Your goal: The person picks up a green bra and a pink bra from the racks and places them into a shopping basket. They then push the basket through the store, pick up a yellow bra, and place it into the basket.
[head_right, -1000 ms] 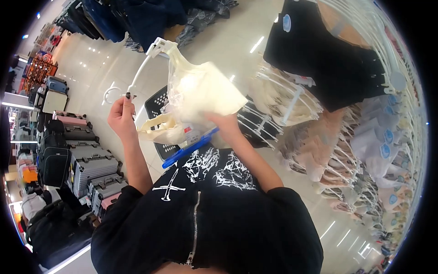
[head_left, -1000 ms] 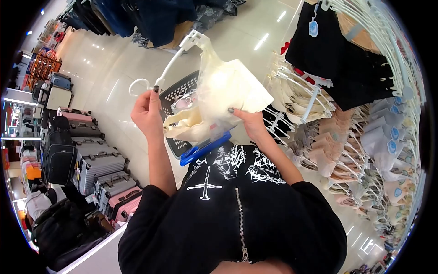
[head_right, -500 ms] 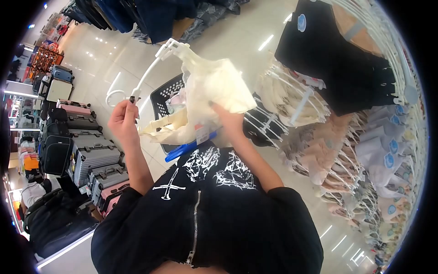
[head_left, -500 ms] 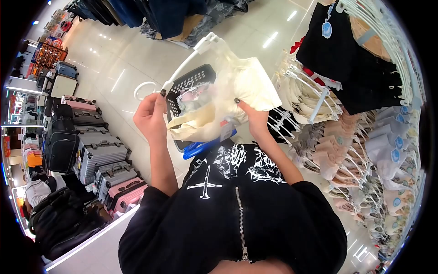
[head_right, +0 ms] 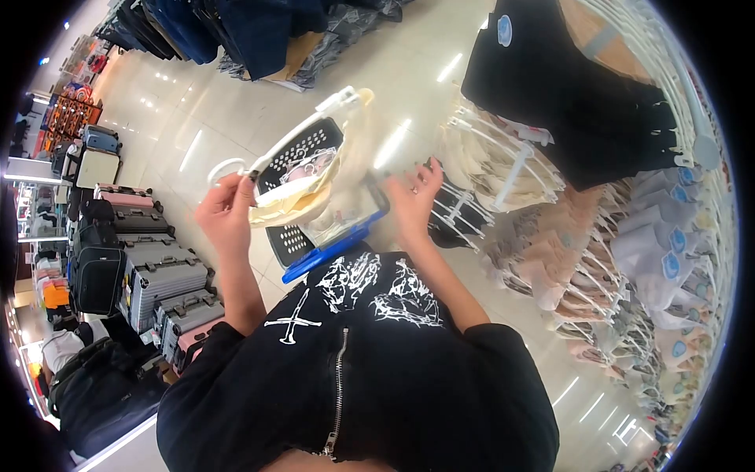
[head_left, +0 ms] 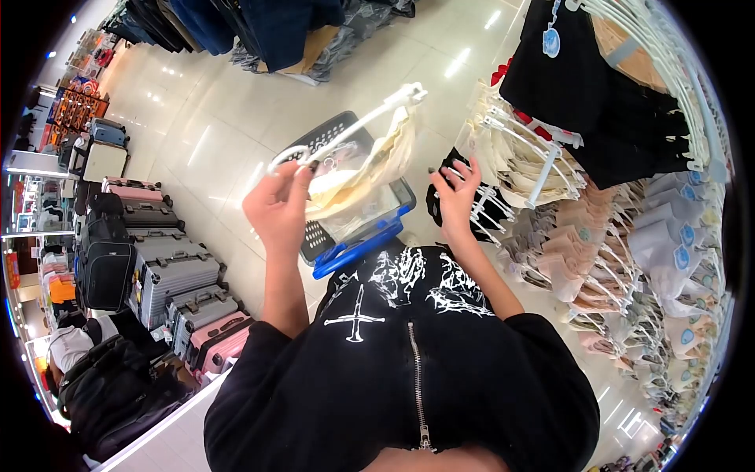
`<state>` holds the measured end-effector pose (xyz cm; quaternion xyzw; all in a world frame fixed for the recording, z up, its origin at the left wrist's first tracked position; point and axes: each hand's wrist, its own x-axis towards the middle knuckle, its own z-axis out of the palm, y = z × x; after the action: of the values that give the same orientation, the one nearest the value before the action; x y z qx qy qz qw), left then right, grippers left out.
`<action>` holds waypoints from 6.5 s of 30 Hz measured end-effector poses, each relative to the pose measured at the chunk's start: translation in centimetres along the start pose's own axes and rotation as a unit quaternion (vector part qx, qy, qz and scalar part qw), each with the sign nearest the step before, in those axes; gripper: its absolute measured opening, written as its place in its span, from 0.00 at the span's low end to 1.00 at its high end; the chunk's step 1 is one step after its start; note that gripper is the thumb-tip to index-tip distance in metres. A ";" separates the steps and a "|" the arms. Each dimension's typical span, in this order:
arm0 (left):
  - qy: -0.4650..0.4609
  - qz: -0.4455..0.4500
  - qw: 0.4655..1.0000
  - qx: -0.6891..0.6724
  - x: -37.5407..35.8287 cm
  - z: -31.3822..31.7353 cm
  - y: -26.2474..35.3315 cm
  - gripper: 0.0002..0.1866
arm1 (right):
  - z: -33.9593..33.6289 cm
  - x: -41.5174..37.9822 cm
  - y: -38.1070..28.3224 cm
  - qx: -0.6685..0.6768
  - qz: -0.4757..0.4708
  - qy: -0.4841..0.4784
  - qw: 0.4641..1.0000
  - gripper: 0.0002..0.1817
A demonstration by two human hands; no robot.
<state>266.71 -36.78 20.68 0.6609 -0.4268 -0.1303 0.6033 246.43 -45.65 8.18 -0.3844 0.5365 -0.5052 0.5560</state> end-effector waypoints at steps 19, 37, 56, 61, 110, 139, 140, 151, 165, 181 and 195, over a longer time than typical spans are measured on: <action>-0.087 -0.029 0.995 0.031 -2.1 3.4 0.7 0.05 | -1.3 0.3 1.5 -0.145 -0.081 -0.265 0.950 0.37; -0.118 -0.042 0.992 0.001 -3.6 3.6 0.9 0.09 | -1.6 0.1 2.7 -0.296 -0.227 -0.085 0.924 0.17; -0.069 -0.051 0.994 0.065 -1.7 -0.7 -3.2 0.06 | -13.9 6.6 4.9 0.292 0.109 -0.028 0.950 0.17; -0.101 -0.035 0.988 0.111 -1.8 -0.5 -3.4 0.07 | -15.8 9.3 -2.2 0.363 0.008 0.029 0.931 0.20; -0.566 0.281 0.765 0.126 -0.9 35.9 -1.4 0.09 | -12.1 -8.3 0.5 0.212 0.053 -0.238 0.946 0.13; -0.308 0.136 0.928 0.158 -6.1 3.3 -7.6 0.08 | -2.2 -6.2 -8.1 0.047 0.019 -0.501 0.864 0.28; -0.261 0.168 0.934 0.176 -5.5 2.1 -7.7 0.07 | -1.9 -6.2 -8.2 -0.006 -0.044 -0.523 0.851 0.32; -0.008 0.285 0.841 0.460 0.3 -7.2 -4.9 0.10 | 1.0 -6.4 -7.5 -0.224 -0.177 -0.676 0.679 0.21; -0.133 -0.037 0.902 0.409 0.6 -6.2 -16.2 0.10 | -4.4 -4.9 -7.4 -0.343 -0.087 -0.553 0.754 0.20; -0.131 -0.064 0.928 0.344 -1.2 -4.1 -19.9 0.09 | -3.7 -4.9 -7.4 -0.350 -0.035 -0.541 0.764 0.20; -0.213 -0.019 0.914 0.345 -13.6 -3.4 -14.9 0.17 | 2.5 -1.2 0.4 -0.464 -0.320 -0.490 0.665 0.45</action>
<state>266.91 -26.00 3.29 0.7927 -0.5510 -0.1240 0.2295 249.08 -44.64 8.36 -0.9329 0.1955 -0.0770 0.2925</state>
